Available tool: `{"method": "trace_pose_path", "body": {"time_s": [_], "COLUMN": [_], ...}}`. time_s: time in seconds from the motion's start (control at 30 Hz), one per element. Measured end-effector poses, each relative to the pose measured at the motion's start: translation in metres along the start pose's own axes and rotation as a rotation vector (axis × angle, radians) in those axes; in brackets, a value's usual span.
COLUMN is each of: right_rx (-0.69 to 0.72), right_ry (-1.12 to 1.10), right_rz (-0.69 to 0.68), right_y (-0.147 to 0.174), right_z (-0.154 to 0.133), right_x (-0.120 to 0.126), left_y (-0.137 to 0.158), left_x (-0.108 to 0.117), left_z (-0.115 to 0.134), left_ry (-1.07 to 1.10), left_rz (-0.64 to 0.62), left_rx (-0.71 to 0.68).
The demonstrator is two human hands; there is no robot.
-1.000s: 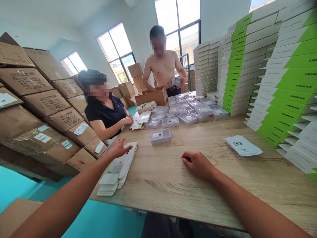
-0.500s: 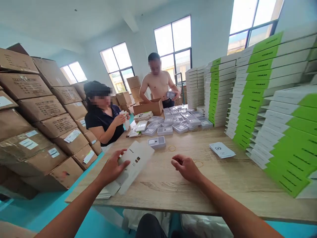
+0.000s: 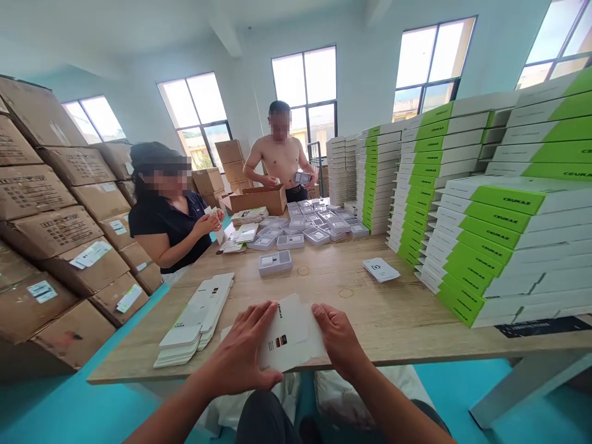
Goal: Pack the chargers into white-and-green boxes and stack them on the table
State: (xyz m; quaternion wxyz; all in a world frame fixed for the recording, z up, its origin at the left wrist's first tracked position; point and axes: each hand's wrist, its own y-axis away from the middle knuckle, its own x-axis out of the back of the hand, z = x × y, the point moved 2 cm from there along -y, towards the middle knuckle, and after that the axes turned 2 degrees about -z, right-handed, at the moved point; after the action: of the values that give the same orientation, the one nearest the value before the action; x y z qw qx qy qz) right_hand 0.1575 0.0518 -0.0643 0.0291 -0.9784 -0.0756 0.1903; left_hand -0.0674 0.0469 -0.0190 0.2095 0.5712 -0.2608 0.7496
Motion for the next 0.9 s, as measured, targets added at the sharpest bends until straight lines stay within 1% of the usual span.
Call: {"method": "trace_pose_path", "body": {"time_s": [0.13,0.17,0.2,0.23,0.3,0.4,0.47,0.53,0.67,0.73,0.77,0.8,0.83,0.87,0.9], "right_rx": [0.153,0.162,0.141,0.097,-0.029,-0.183,-0.226,-0.218,-0.141,-0.119,-0.106,-0.079,-0.034,0.027,0.097], "right_ry": [0.431,0.492,0.51,0.481,0.314,0.006,-0.095,-0.112,0.013,0.064,0.047,0.007,-0.03,-0.037,0.005], "right_rz": [0.063,0.081,0.09,0.082,0.011,-0.181,-0.267,-0.279,-0.2,-0.149,-0.114,-0.065,-0.004,0.058,0.115], "right_y": [0.007,0.009,0.011,0.013,0.018,0.027,0.033,0.035,0.031,0.03,0.032,0.034,0.038,0.042,0.047], "right_z": [-0.006,-0.008,-0.009,-0.01,-0.009,-0.008,-0.008,-0.009,-0.018,-0.026,-0.03,-0.034,-0.036,-0.038,-0.037], "right_x": [0.014,0.016,0.018,0.018,0.017,0.01,0.007,0.007,0.013,0.015,0.015,0.013,0.011,0.008,0.004], "left_y": [0.0,-0.002,-0.003,-0.004,-0.005,-0.006,-0.006,-0.008,-0.013,-0.016,-0.017,-0.018,-0.018,-0.019,-0.019], "left_x": [-0.002,-0.002,-0.002,-0.002,-0.002,-0.003,-0.006,-0.011,-0.018,-0.014,-0.009,-0.003,0.002,0.006,0.008], "left_z": [0.006,0.007,0.007,0.007,0.009,0.013,0.016,0.019,0.023,0.027,0.029,0.032,0.036,0.039,0.043], "left_ry": [-0.037,-0.042,-0.052,-0.064,-0.09,-0.105,-0.104,-0.097,-0.082,-0.038,0.019,0.111,0.245,0.427,0.65], "left_rz": [0.038,0.053,0.062,0.066,0.056,0.023,-0.01,-0.035,0.021,0.059,0.078,0.102,0.116,0.11,0.085], "left_rx": [-0.106,-0.135,-0.158,-0.175,-0.207,-0.268,-0.301,-0.307,-0.231,-0.201,-0.186,-0.149,-0.084,0.004,0.107]}}
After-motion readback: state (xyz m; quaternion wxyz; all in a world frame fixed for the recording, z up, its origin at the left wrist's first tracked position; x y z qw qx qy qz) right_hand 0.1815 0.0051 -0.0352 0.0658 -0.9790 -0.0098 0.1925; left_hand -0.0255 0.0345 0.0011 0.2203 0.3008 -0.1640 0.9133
